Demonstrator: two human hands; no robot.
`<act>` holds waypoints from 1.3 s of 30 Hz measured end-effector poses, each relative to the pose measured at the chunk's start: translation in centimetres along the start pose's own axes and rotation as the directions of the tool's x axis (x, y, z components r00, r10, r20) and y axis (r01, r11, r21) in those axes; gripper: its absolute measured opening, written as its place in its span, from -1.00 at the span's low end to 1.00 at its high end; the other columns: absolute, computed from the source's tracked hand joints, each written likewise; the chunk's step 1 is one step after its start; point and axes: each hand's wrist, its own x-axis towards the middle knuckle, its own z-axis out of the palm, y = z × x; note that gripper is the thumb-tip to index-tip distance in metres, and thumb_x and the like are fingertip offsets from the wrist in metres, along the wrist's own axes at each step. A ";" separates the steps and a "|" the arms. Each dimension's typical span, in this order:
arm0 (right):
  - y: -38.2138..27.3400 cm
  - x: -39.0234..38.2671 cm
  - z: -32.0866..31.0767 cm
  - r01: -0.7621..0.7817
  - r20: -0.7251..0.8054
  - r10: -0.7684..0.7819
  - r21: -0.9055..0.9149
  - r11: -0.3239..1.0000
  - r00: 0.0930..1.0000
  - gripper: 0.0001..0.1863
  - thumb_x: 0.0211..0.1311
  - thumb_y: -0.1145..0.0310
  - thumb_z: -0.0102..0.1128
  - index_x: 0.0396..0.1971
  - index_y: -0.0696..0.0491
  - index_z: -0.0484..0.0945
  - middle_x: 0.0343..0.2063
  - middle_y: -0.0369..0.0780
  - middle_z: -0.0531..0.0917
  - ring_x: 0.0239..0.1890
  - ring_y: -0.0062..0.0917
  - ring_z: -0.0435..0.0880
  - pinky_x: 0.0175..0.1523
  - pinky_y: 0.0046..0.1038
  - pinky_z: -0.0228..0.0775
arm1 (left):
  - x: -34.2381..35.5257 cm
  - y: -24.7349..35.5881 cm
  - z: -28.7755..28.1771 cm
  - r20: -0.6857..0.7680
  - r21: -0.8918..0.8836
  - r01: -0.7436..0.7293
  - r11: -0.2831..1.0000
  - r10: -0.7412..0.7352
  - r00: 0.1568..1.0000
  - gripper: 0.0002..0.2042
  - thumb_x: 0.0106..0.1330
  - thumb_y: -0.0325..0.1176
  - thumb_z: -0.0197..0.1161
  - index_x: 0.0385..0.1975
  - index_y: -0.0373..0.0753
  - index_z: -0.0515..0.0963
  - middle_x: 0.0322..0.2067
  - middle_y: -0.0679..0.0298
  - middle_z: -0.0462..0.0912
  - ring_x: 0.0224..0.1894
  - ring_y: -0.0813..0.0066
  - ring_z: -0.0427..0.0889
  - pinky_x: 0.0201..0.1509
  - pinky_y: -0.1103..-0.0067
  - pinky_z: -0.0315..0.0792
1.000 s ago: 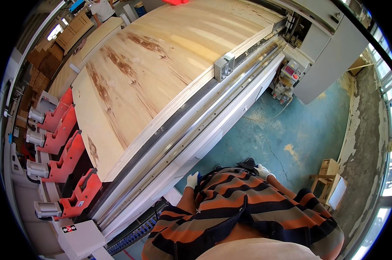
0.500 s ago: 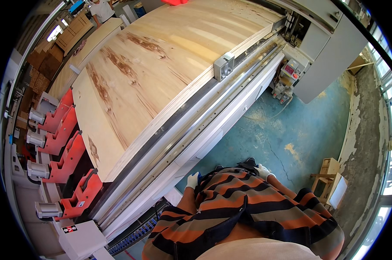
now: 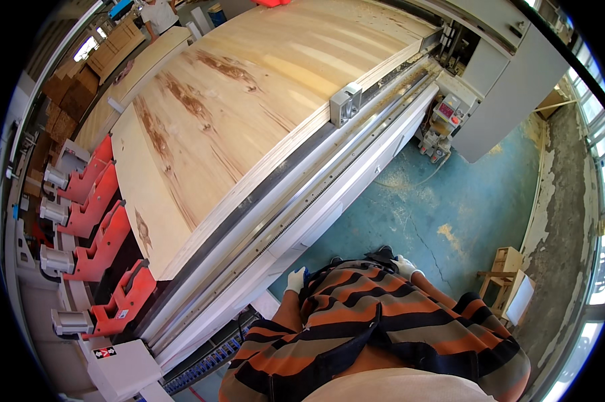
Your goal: The person monitors a large piece of wood being processed by an automated industrial saw.
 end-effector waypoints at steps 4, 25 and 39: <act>-0.2 -0.1 -0.3 -0.005 0.009 0.004 0.009 1.000 1.000 -0.65 -0.16 0.24 -0.10 -0.25 -0.11 0.26 -0.45 -0.01 0.27 -0.38 -0.16 0.33 -0.34 -0.35 0.17 | 0.2 -0.1 0.2 -0.002 -0.239 0.175 0.955 -0.181 0.984 -0.77 -0.09 -0.27 0.01 -0.67 -0.35 0.41 -0.70 0.30 0.40 -0.64 0.58 0.35 -0.56 0.64 0.22; -1.0 -0.2 -0.9 -0.057 0.018 0.057 0.028 0.998 0.998 -0.72 -0.10 0.33 -0.17 -0.27 -0.14 0.29 -0.46 -0.01 0.28 -0.40 -0.19 0.34 -0.34 -0.37 0.17 | 0.1 0.6 0.4 -0.013 -0.358 0.311 0.880 -0.338 0.941 -0.75 -0.08 -0.26 0.04 -0.61 -0.38 0.42 -0.66 0.27 0.44 -0.61 0.56 0.38 -0.54 0.64 0.26; -0.8 -0.3 -0.3 -0.041 0.013 0.041 -0.050 0.998 0.999 -0.65 -0.10 0.48 -0.21 -0.21 -0.06 0.26 -0.43 -0.02 0.28 -0.42 -0.21 0.34 -0.35 -0.38 0.19 | -0.5 1.4 0.1 -0.016 -0.318 0.271 0.908 -0.291 0.957 -0.75 -0.09 -0.26 0.03 -0.63 -0.39 0.41 -0.68 0.28 0.42 -0.63 0.57 0.36 -0.56 0.63 0.25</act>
